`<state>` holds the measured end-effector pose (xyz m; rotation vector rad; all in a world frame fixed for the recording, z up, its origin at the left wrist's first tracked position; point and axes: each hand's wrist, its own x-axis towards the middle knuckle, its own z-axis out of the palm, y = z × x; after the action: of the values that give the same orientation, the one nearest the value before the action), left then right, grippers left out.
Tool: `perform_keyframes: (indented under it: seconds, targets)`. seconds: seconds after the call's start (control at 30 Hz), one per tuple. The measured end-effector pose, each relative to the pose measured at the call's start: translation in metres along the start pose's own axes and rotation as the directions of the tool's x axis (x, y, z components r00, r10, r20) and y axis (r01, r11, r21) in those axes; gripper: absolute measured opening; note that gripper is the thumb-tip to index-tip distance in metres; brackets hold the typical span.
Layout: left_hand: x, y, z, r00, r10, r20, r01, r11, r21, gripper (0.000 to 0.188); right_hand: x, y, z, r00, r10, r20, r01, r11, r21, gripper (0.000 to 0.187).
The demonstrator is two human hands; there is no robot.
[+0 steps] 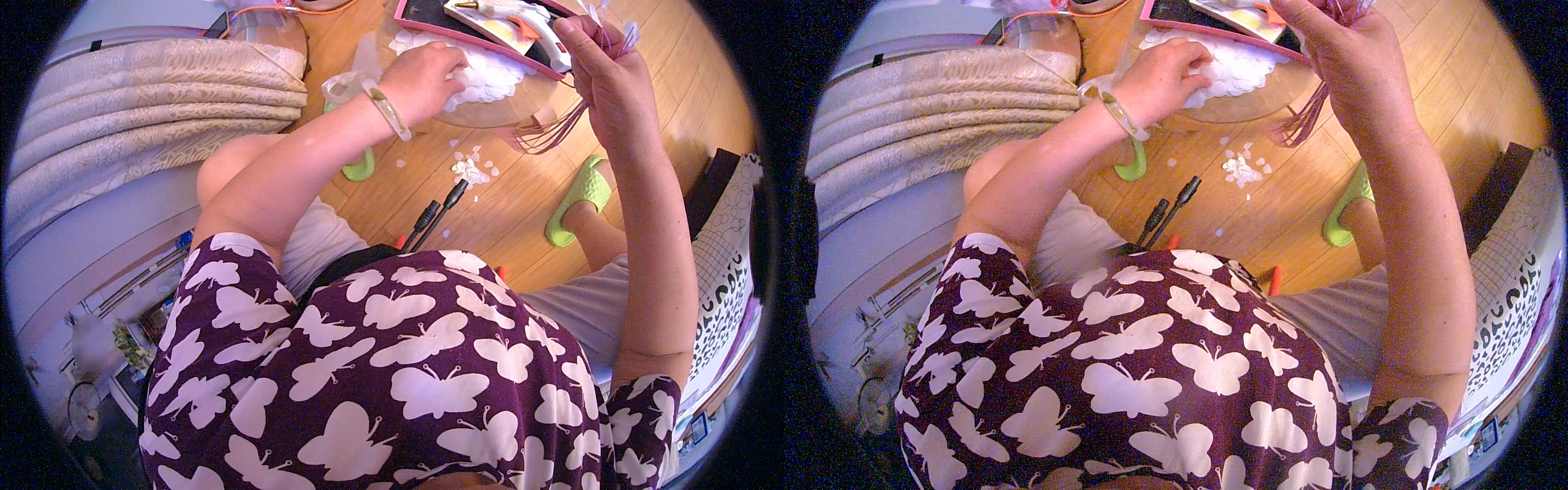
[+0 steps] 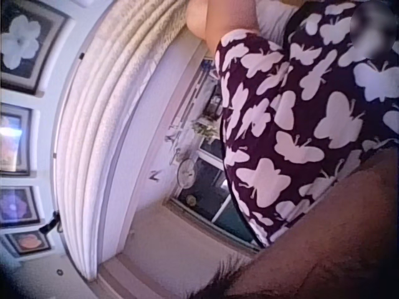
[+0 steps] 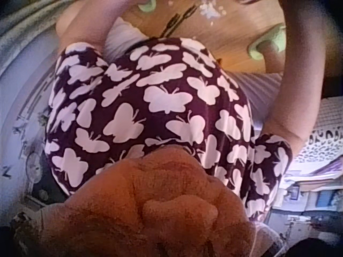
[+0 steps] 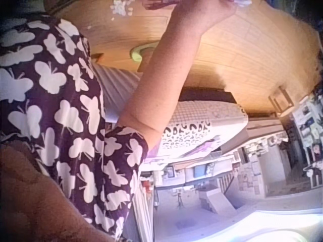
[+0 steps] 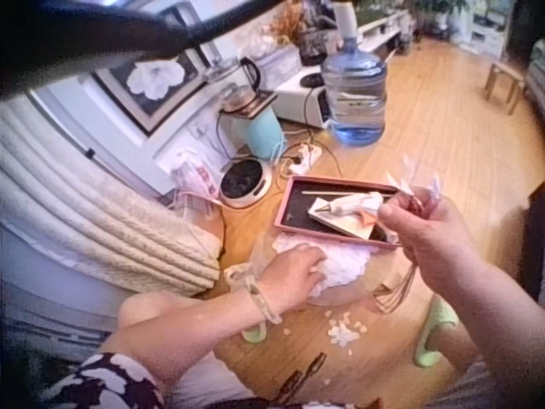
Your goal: The person assembles small white plastic objects by attaching them to pink ribbons by hand while sitting on the floor.
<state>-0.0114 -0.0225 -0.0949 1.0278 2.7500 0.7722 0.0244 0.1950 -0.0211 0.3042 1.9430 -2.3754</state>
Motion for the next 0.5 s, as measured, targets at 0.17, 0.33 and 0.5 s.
perform_keyframes:
  seconds: [0.17, 0.33, 0.5]
  targets:
    - [0.0023, 0.0012, -0.0018, 0.996, -0.067, 0.054, 0.066, 0.998, 0.018, 0.021, 0.0010, -0.0001, -0.0017, 1.000, 0.005, -0.019, -0.005, 1.000, -0.011, 0.016]
    - [0.0018, 0.0055, -0.0043, 0.997, -0.066, 0.047, 0.064, 0.997, 0.054, 0.021, 0.0019, 0.0004, -0.0048, 1.000, -0.026, 0.011, 0.026, 0.999, -0.019, 0.016]
    - [-0.0001, 0.0049, -0.0055, 0.998, 0.062, -0.009, -0.061, 0.997, 0.045, 0.019, 0.0033, 0.0051, -0.0034, 1.000, -0.017, 0.017, 0.018, 1.000, -0.017, 0.015]
